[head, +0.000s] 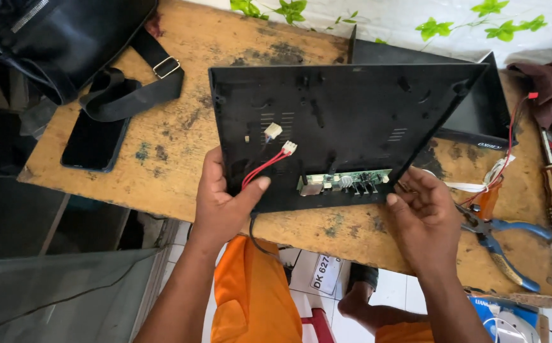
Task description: Disassembling an electronic device by disconnecting internal wires, ribbon cables, and circuit boards using pliers and a screwdriver.
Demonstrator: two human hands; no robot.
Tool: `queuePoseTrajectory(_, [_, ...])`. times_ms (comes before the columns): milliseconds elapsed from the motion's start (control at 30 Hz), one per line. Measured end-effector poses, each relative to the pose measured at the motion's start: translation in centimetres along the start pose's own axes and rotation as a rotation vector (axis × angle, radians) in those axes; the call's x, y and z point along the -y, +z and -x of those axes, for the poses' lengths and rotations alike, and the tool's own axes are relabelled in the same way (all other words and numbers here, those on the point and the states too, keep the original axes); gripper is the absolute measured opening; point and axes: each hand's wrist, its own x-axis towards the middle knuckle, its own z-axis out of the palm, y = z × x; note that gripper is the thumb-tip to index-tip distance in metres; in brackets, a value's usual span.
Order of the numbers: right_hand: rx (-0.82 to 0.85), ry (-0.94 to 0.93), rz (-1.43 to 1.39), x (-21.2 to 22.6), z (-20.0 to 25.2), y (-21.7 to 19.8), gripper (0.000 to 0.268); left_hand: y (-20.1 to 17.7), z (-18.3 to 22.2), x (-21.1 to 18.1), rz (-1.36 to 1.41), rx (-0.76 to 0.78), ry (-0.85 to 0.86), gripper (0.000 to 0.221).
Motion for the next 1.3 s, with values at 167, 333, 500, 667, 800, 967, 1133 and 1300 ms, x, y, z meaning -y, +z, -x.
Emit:
queuePoseTrajectory(167, [-0.013,0.032,0.002,-0.6,-0.2,-0.1,0.056,0.3,0.1,-0.3,-0.044,-0.012,-0.026,0.045])
queuePoseTrajectory(333, [0.002,0.023,-0.024,-0.3,-0.1,-0.4,0.056,0.1,0.4,-0.1,-0.057,-0.012,-0.004,0.04])
queuePoseTrajectory(500, [0.013,0.018,-0.035,-0.7,0.0,-0.2,0.056,0.2,0.4,-0.5,-0.032,-0.028,-0.008,0.038])
queuePoseTrajectory(667, [0.016,0.036,-0.05,0.0,0.2,-0.2,0.049,0.1,0.4,-0.3,-0.06,-0.025,-0.013,0.041])
queuePoseTrajectory(800, [-0.016,0.037,-0.057,-0.2,0.5,0.1,0.045,0.0,0.2,-0.2,-0.043,-0.024,-0.034,0.04])
queuePoseTrajectory(967, [-0.102,-0.082,0.135,0.5,0.6,-0.2,0.031,0.2,0.0,-0.5,-0.038,-0.017,-0.06,0.04])
queuePoseTrajectory(1133, [-0.104,-0.264,0.46,-1.2,1.2,-0.3,0.014,-0.2,0.0,0.0,-0.028,-0.005,-0.069,0.04])
queuePoseTrajectory(1300, [-0.058,-0.343,0.646,-3.5,1.3,-0.3,0.017,-0.2,-0.5,0.0,-0.008,0.003,-0.081,0.04])
